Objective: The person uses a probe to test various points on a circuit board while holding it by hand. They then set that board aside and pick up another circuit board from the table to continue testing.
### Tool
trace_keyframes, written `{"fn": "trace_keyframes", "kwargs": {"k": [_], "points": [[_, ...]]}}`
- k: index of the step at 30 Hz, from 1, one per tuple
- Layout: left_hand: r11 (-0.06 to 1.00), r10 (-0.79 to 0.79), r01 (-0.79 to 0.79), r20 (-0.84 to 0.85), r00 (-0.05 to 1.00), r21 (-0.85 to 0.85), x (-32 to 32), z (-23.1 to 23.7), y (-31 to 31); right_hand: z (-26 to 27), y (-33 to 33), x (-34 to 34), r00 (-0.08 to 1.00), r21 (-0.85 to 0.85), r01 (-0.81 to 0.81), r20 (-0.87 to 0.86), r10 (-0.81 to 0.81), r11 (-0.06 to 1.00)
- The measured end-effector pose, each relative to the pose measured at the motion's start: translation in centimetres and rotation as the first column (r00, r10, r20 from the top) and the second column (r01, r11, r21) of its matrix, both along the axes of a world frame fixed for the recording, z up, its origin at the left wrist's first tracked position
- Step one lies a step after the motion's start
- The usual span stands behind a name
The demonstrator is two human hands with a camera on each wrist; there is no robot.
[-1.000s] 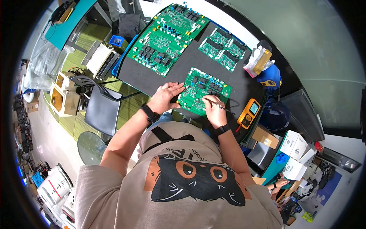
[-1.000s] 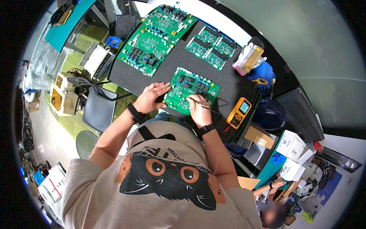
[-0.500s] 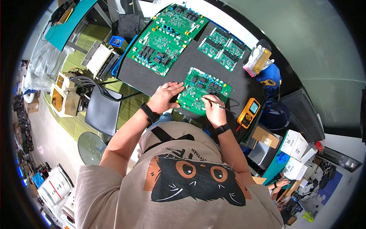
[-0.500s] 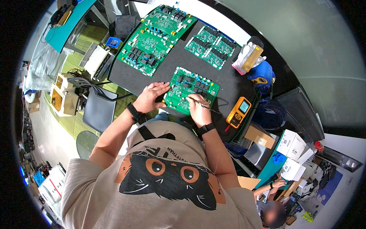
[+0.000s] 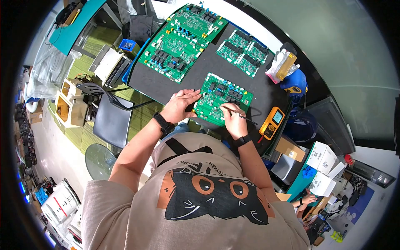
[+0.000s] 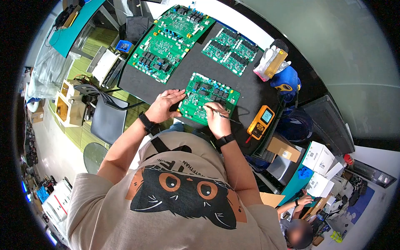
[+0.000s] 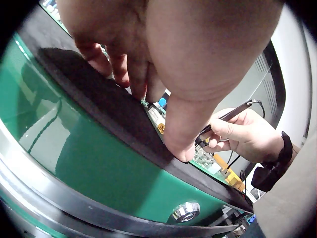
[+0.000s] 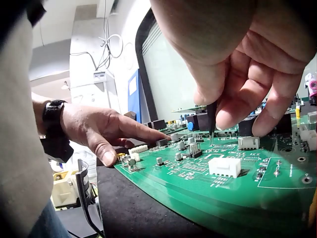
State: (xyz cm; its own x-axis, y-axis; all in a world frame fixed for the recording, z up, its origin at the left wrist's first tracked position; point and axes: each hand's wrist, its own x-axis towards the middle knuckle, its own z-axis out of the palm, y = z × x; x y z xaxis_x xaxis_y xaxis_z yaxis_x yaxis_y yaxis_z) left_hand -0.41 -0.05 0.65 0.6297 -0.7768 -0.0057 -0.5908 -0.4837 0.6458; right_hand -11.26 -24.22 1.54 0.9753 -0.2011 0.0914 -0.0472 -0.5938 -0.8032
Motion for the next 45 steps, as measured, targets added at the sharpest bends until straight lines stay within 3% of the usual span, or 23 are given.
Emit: {"fn": "trace_keyframes", "kwargs": {"k": [17,20,23,29,33,39,45], "points": [[1.000,-0.002,0.002,-0.021,1.000,0.009,0.0,0.3,0.0,1.0,-0.5,0.0,1.000,0.028,-0.023,-0.017,0.023,0.999],[1.000,0.004,-0.004,-0.013,1.000,-0.002,0.0,0.2,0.0,2.6,-1.2,0.2,0.994,0.111,-0.049,-0.088,0.059,0.993],[1.000,-0.002,0.002,-0.004,1.000,-0.001,0.0,0.1,0.0,2.8,-2.4,0.6,0.953,0.151,-0.276,-0.082,0.290,0.949],[1.000,0.006,-0.007,-0.025,1.000,-0.013,0.0,0.2,0.0,3.5,-3.1,3.0,0.846,0.159,-0.488,-0.156,0.510,0.858],[1.000,0.010,-0.010,-0.021,1.000,-0.002,-0.1,0.2,0.0,3.3,-3.6,5.0,0.757,0.161,-0.581,-0.252,0.603,0.798],[1.000,0.023,-0.024,-0.033,0.999,-0.016,-0.1,-0.2,0.0,2.6,-3.4,6.4,0.673,0.123,-0.689,-0.254,0.694,0.714],[0.999,0.039,-0.039,-0.025,0.999,-0.009,-0.4,-0.4,0.0,2.2,-3.8,7.3,0.618,0.160,-0.716,-0.308,0.724,0.679]]}}
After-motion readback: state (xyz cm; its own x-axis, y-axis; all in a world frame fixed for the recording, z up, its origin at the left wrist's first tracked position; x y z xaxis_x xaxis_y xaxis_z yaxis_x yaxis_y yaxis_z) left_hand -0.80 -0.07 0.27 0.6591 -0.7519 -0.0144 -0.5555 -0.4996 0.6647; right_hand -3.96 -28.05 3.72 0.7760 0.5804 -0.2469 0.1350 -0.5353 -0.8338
